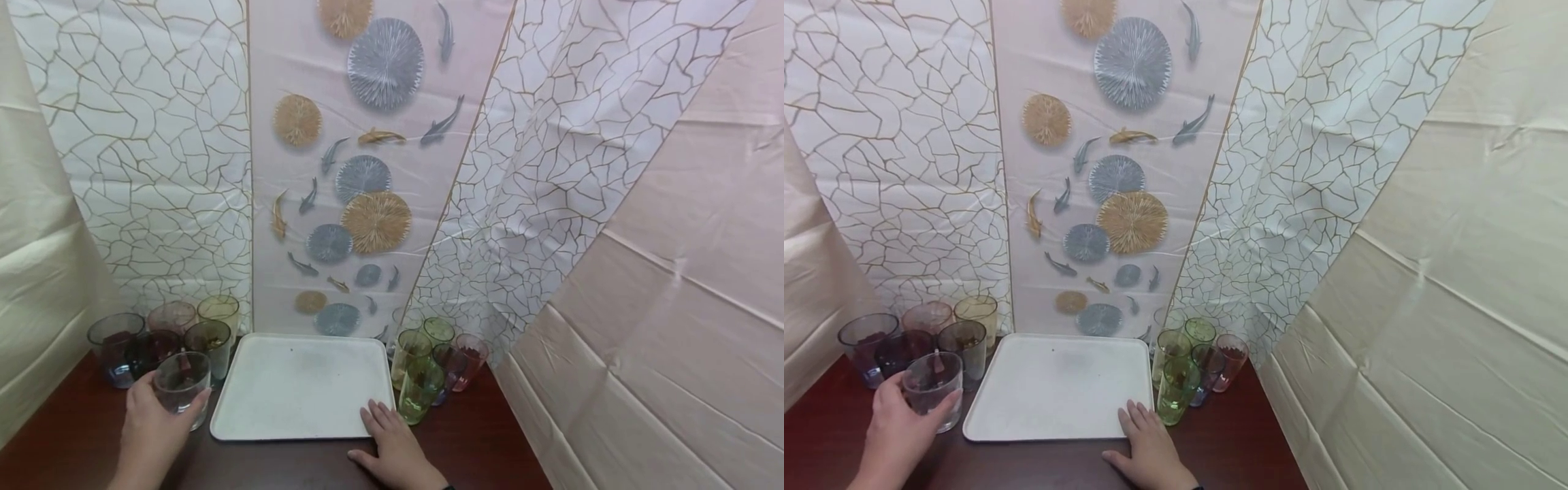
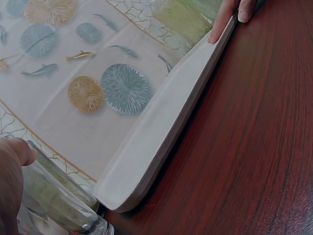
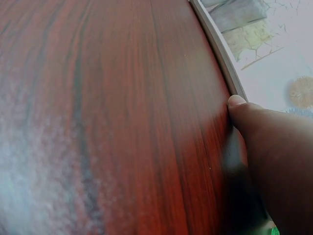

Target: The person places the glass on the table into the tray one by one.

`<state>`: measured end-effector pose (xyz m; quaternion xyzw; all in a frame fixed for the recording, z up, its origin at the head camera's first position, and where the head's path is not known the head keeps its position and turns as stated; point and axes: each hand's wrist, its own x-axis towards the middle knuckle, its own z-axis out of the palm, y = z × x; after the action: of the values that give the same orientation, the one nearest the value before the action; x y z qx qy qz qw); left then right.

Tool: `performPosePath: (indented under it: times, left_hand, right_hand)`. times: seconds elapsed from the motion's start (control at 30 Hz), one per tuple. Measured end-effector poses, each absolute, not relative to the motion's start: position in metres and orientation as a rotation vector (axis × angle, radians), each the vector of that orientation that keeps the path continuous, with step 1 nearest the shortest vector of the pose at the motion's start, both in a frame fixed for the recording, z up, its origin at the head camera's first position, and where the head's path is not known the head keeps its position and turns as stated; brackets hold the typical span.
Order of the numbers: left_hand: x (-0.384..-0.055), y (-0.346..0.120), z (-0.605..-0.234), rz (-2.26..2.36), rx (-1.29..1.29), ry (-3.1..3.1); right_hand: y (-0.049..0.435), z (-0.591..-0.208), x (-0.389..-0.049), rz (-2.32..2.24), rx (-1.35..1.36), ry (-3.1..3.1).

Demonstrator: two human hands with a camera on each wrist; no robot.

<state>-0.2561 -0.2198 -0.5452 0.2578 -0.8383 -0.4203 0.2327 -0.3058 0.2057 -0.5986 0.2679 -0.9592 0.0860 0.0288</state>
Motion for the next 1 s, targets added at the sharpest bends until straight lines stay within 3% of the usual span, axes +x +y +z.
performPosePath:
  times: [0.3,0.5,1.0]
  left_hand:
    - [-0.240,-0.206,-0.529,-1.195,0.642,-2.325]
    - [-0.242,-0.177,-0.524,-1.271,0.439,-2.246]
    - [-0.333,-0.132,-0.531,-1.307,0.226,-2.313]
  right_hand:
    - [0.205,-0.596,-0.305,0.252,0.838,-2.942]
    - [0.206,-0.597,-0.304,0.245,0.837,-2.932]
    - [0.205,-0.594,-0.302,0.279,0.840,-2.935]
